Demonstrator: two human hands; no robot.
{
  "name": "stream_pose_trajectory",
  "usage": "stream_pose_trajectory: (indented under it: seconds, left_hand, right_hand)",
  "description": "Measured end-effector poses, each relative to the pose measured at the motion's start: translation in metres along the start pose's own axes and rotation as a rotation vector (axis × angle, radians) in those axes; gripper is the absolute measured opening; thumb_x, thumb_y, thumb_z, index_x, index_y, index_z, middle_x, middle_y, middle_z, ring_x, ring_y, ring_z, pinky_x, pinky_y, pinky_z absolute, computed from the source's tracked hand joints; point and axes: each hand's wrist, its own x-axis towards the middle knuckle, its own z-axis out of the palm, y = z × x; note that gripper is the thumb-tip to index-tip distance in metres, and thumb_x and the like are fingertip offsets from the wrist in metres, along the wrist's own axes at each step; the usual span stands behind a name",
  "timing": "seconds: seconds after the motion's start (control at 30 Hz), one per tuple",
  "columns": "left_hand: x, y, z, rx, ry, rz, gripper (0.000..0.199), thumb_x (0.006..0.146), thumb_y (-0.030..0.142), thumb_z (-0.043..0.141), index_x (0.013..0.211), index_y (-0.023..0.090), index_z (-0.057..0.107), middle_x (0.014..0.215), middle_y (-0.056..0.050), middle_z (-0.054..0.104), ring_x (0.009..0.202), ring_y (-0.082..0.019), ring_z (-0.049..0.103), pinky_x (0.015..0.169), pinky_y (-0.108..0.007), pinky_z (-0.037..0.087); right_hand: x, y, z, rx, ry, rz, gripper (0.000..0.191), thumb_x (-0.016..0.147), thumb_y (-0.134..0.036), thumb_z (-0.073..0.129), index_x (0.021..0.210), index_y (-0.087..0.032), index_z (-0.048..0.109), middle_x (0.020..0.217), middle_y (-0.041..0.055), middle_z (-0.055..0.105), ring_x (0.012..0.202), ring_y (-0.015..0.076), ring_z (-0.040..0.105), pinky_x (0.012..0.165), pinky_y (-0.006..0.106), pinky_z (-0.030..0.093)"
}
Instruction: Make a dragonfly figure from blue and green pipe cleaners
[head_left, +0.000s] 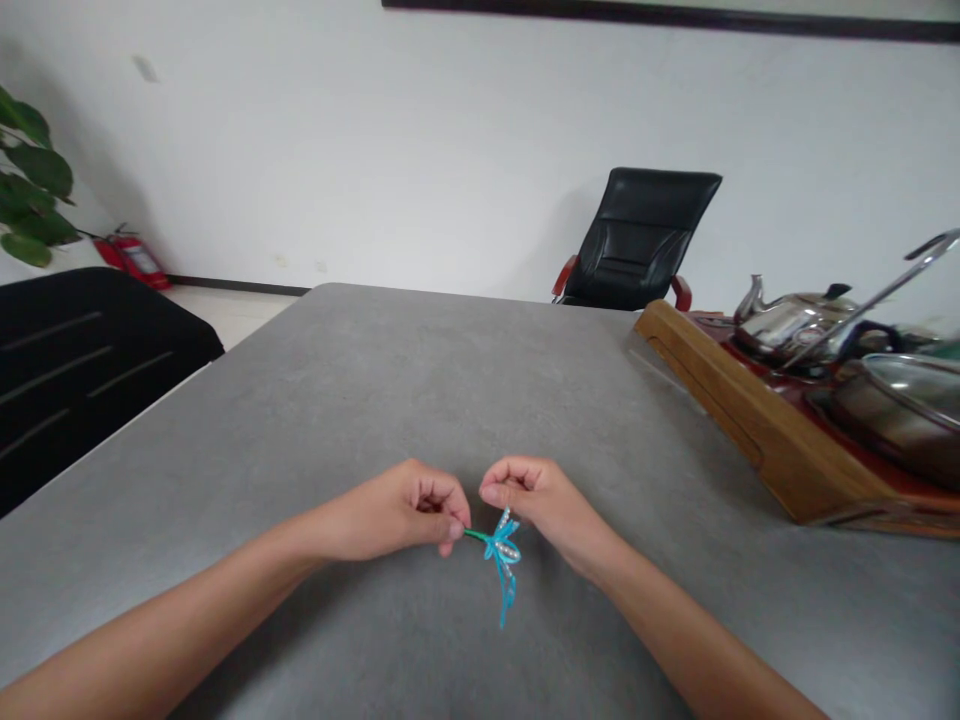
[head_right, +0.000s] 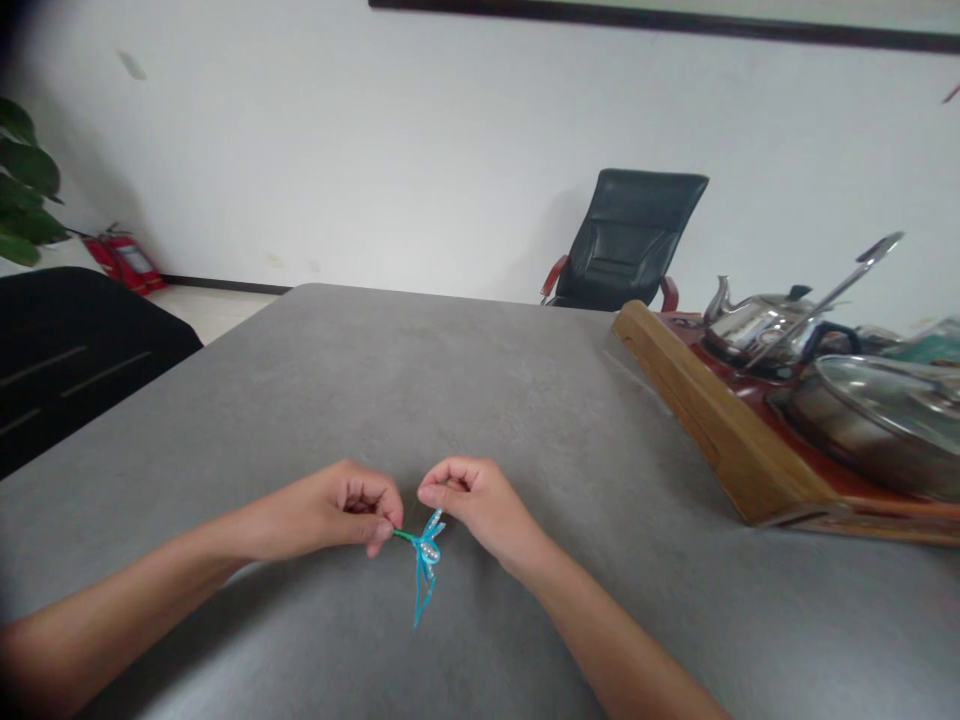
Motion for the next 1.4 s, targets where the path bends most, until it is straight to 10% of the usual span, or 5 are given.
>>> stream_pose_trajectory:
  seconds: [0.3,0.63,1.4]
  left_hand:
    - [0.001,0.000,0.003,0.202,0.060,-0.053,0.014,0.080,0.017,0.050,0.075,0.015,0.062,0.066,0.002,0.060,0.059,-0.009,0.047,0.055,-0.018,0.032]
    - [0.005,-0.001,-0.005,0.143,0.339,-0.079,0.019,0.079,0.026,0.050,0.079,0.015,0.065,0.063,0.002,0.056,0.060,-0.012,0.047,0.059,-0.021,0.033]
    - [0.000,0.009,0.005,-0.388,0.357,-0.137,0.021,0.077,0.035,0.062,0.081,0.016,0.055,0.067,0.005,0.048,0.045,-0.003,0.022,0.041,-0.020,0.011]
  right_hand:
    - [-0.013,-0.024,0.007,-0.345,0.030,-0.173,0.013,0.079,-0.025,0.061,0.070,-0.016,0.064,0.054,-0.0066,0.034,0.051,0.0087,0.034,0.049,0.022,0.025]
    - [-0.038,-0.034,0.024,-0.900,0.205,-0.393,0.016,0.087,-0.019,0.049,0.082,-0.020,0.064,0.074,0.0014,0.060,0.061,0.0125,0.053,0.058,0.025,0.035]
    - [-0.033,-0.014,0.037,-0.886,0.421,-0.347,0.009,0.072,-0.015,0.051,0.066,-0.020,0.055,0.051,-0.0047,0.046,0.044,0.0096,0.039,0.050,0.023,0.027]
